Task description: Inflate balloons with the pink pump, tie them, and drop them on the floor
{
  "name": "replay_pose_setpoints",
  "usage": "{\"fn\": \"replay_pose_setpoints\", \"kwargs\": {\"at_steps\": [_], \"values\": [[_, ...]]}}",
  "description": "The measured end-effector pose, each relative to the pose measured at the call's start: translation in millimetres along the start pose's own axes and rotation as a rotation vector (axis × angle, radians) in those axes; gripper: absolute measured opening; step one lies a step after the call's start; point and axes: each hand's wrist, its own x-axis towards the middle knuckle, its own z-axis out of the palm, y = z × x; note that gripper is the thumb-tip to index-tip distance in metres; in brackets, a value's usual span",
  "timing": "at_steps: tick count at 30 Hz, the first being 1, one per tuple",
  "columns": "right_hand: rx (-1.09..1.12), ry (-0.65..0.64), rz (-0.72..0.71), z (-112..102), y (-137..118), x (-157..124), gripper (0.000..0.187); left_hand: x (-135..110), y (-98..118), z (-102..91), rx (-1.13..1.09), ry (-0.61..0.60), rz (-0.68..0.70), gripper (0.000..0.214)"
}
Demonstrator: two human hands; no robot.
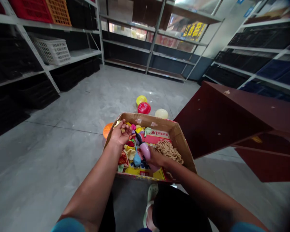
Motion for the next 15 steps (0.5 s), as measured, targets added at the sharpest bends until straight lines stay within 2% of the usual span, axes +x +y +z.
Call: {"fn": "replay_pose_setpoints", "kwargs": {"at_steps": [3, 6, 9, 12, 15], "values": [[0.135, 0.066, -0.096, -19.4, 7.5, -21.7, 0.07, 4.0, 3.4, -4.3, -0.016, -0.011, 0.042, 0.009], [0.321, 0.175, -0.298, -30.1, 13.8, -56.1, 0.072, 6.7, 4.3, -6.8, -0.026, 0.003, 0.058, 0.013], [0.351, 0.165, -0.484, -30.9, 14.5, -91.0, 0.074, 7.4, 3.1, -6.5, -0.042, 0.002, 0.06, 0.013], [0.332, 0.143, -0.543, -25.9, 11.0, -112.9, 0.075, 5.4, 1.5, -4.5, -0.048, -0.064, 0.069, 0.013], [0.332, 0.14, -0.527, -20.0, 8.5, -118.6, 0.074, 2.4, 0.1, -3.2, -0.034, -0.072, 0.044, 0.014]]}}
